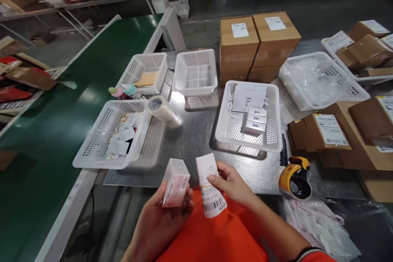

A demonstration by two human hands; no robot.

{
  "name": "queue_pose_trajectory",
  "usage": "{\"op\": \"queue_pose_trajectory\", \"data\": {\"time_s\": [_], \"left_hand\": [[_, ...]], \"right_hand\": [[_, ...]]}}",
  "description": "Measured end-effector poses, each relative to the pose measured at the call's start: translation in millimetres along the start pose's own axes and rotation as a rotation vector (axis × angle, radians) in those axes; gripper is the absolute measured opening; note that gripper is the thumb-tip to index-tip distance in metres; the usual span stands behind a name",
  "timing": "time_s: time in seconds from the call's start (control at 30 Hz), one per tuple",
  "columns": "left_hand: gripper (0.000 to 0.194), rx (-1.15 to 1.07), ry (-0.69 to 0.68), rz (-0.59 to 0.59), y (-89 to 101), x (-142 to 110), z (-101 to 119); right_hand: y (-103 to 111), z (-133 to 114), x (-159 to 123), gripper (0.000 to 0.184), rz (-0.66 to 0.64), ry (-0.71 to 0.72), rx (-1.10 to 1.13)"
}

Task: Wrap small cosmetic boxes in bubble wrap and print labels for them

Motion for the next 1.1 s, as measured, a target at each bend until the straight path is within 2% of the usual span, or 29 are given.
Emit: {"op": "queue_pose_trajectory", "data": {"time_s": [0.57, 0.9, 1.1], "left_hand": [[0.025, -0.013, 0.013, -0.002, 4.4, 0.2, -2.0], [0.028, -0.015, 0.024, 0.002, 0.0, -2.8, -2.3], [0.028, -0.027, 0.045, 0.001, 3.4, 0.0, -1.0]], "right_hand": [[-2.1, -4.0, 0.1, 0.045, 0.018, -0.002, -0.047], [-2.8, -6.5, 0.0, 0.046, 0.019, -0.005, -0.058], [-1.0, -4.0, 0.1, 0.046, 0.03, -0.017, -0.07]]}}
Point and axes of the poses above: each hand's wrist, its own x-axis towards the middle knuckle, its own y-axis out of the back of the hand, z = x × y, the point moved 1 cm from there along x, towards the middle knuckle, and after that the axes turned 12 degrees about z, right-handed, at the moved point
